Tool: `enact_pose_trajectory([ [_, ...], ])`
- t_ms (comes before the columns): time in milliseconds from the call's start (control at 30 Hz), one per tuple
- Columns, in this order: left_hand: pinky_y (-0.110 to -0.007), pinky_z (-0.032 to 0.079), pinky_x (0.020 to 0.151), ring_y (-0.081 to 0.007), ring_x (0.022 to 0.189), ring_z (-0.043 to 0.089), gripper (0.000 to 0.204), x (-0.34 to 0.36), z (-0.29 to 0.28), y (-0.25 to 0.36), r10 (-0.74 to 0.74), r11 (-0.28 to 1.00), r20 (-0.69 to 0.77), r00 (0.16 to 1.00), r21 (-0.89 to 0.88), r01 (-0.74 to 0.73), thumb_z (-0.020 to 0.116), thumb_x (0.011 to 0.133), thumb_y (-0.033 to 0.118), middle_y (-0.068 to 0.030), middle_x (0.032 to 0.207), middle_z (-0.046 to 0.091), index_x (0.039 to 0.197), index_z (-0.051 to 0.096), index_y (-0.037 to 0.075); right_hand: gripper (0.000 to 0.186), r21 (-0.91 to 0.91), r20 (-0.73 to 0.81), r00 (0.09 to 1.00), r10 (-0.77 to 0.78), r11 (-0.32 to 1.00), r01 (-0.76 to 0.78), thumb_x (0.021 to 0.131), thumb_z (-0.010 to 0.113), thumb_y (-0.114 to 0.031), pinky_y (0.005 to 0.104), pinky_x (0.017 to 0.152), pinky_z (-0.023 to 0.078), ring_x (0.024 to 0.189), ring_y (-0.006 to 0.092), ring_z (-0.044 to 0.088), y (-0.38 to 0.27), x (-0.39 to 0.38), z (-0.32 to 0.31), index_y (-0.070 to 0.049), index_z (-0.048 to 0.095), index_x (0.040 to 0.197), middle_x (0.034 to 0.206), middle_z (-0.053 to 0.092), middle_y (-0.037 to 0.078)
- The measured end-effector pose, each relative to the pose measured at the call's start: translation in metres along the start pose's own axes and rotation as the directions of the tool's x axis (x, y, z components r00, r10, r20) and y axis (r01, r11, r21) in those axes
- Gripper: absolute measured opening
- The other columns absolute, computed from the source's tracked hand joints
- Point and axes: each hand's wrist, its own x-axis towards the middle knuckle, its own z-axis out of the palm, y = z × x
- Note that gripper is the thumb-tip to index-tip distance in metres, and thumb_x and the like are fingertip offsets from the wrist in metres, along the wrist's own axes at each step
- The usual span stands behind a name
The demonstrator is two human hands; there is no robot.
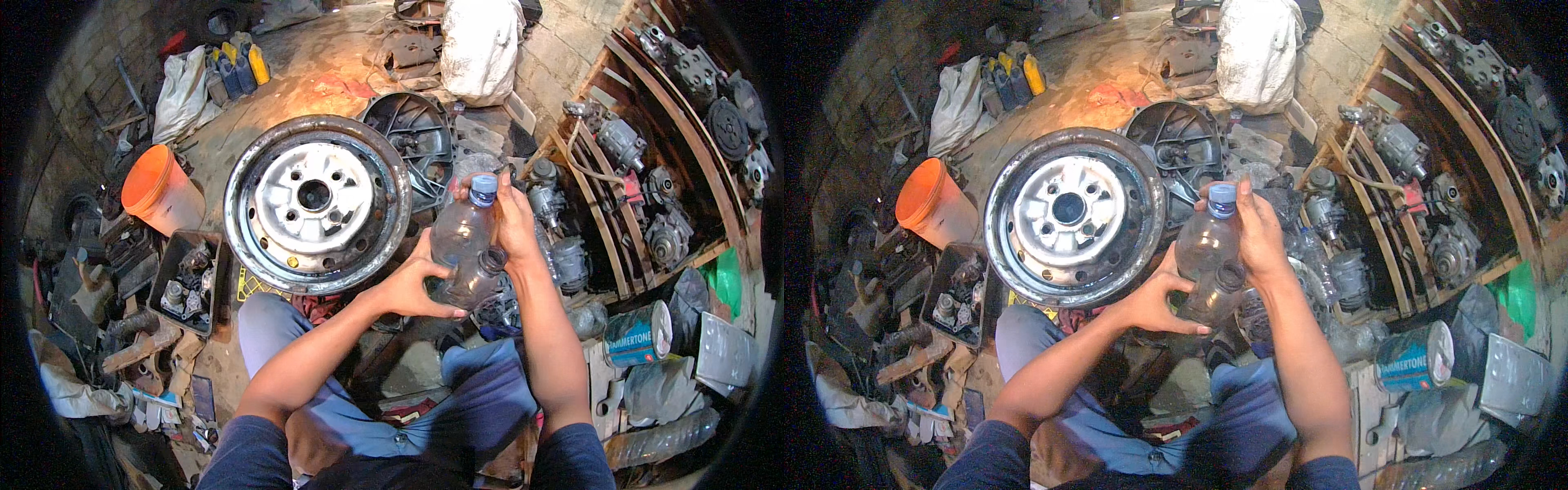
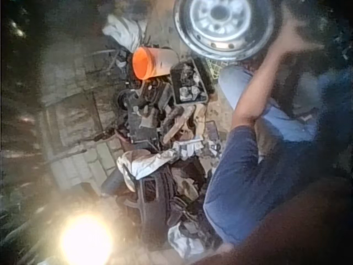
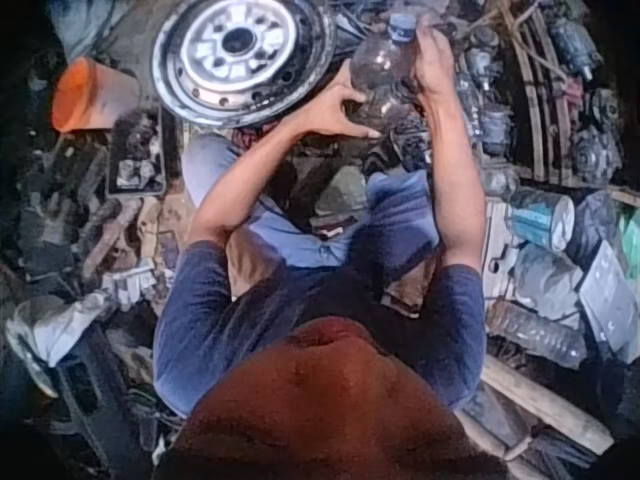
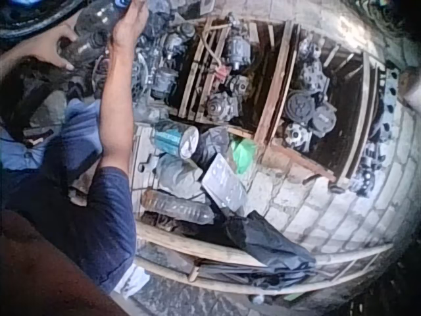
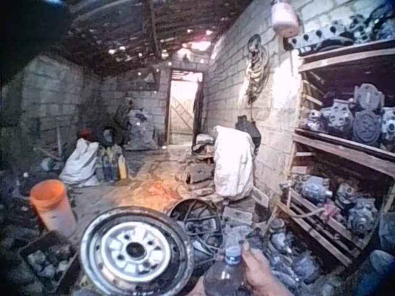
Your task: The person pours liquid from one plastic bottle into another and then onto a metal wheel rim, subsequently using a small brush to apply the liquid around the edge of the rim.
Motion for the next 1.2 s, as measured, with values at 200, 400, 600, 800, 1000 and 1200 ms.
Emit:
enact_pose_trajectory([
  [200, -0.047, 0.024, 0.124, -0.0445, 0.145, 0.031, 0.06, 0.002, 0.008, 0.0, -0.008, 1.0, 0.033, 0.999, 0.0, 0.008, 0.096, 0.064, 0.043, -0.0293, 0.151, 0.034, 0.106, 0.08, 0.003, 0.055, 0.009, -0.086, 0.996, 0.003, 1.0, -0.003, 0.105, 0.054, -0.052, 0.034, 0.083, 0.057, 0.091, 0.0197, 0.069, -0.004, 0.003, -0.011, 0.001, 0.067, 0.113, 0.098, 0.072, 0.012],
  [400, -0.047, 0.026, 0.122, -0.0446, 0.143, 0.033, 0.06, -0.011, 0.033, -0.016, -0.091, 0.996, 0.036, 0.995, 0.019, 0.09, 0.096, 0.064, 0.045, -0.0298, 0.149, 0.036, 0.103, 0.08, 0.002, 0.038, -0.031, -0.22, 0.967, 0.128, 0.99, -0.139, 0.098, 0.072, -0.04, 0.0381, 0.082, 0.056, 0.093, 0.0252, 0.07, -0.001, 0.018, -0.048, -0.006, 0.062, 0.111, 0.103, 0.07, 0.012],
  [600, -0.047, 0.027, 0.122, -0.0447, 0.142, 0.034, 0.062, -0.027, 0.053, -0.046, -0.193, 0.98, -0.024, 0.981, 0.041, 0.194, 0.096, 0.064, 0.046, -0.0301, 0.149, 0.037, 0.104, 0.079, 0.001, 0.04, -0.302, -0.231, 0.93, 0.286, 0.888, -0.348, 0.093, 0.079, -0.028, 0.0344, 0.075, 0.057, 0.086, 0.0208, 0.071, 0.032, 0.028, -0.091, -0.004, 0.057, 0.117, 0.101, 0.068, 0.01],
  [800, -0.051, 0.022, 0.124, -0.0423, 0.146, 0.029, 0.062, -0.033, 0.048, -0.068, -0.194, 0.979, -0.001, 0.981, 0.067, 0.194, 0.098, 0.063, 0.038, -0.0261, 0.158, 0.034, 0.112, 0.079, 0.004, 0.035, -0.461, -0.15, 0.895, 0.42, 0.771, -0.439, 0.09, 0.076, -0.002, 0.0328, 0.063, 0.061, 0.077, 0.0202, 0.072, 0.098, 0.035, -0.135, 0.006, 0.06, 0.121, 0.094, 0.07, 0.014],
  [1000, -0.046, 0.029, 0.122, -0.0422, 0.144, 0.034, 0.059, -0.038, 0.04, -0.079, -0.228, 0.965, -0.037, 0.973, 0.125, 0.231, 0.099, 0.061, 0.036, -0.0267, 0.153, 0.037, 0.102, 0.079, -0.002, 0.025, -0.676, -0.078, 0.851, 0.519, 0.6, -0.428, 0.088, 0.072, 0.004, 0.0322, 0.059, 0.059, 0.073, 0.018, 0.073, 0.14, 0.034, -0.141, 0.001, 0.069, 0.112, 0.089, 0.073, 0.012],
  [1200, -0.048, 0.028, 0.122, -0.0404, 0.146, 0.033, 0.06, -0.04, 0.041, -0.09, -0.217, 0.971, -0.033, 0.976, 0.096, 0.22, 0.099, 0.061, 0.034, -0.0242, 0.154, 0.04, 0.103, 0.078, -0.003, 0.029, -0.875, -0.091, 0.875, 0.475, 0.382, -0.298, 0.079, 0.082, -0.008, 0.0385, 0.075, 0.059, 0.083, 0.0257, 0.075, 0.162, 0.033, -0.158, -0.005, 0.075, 0.107, 0.096, 0.076, 0.015],
])
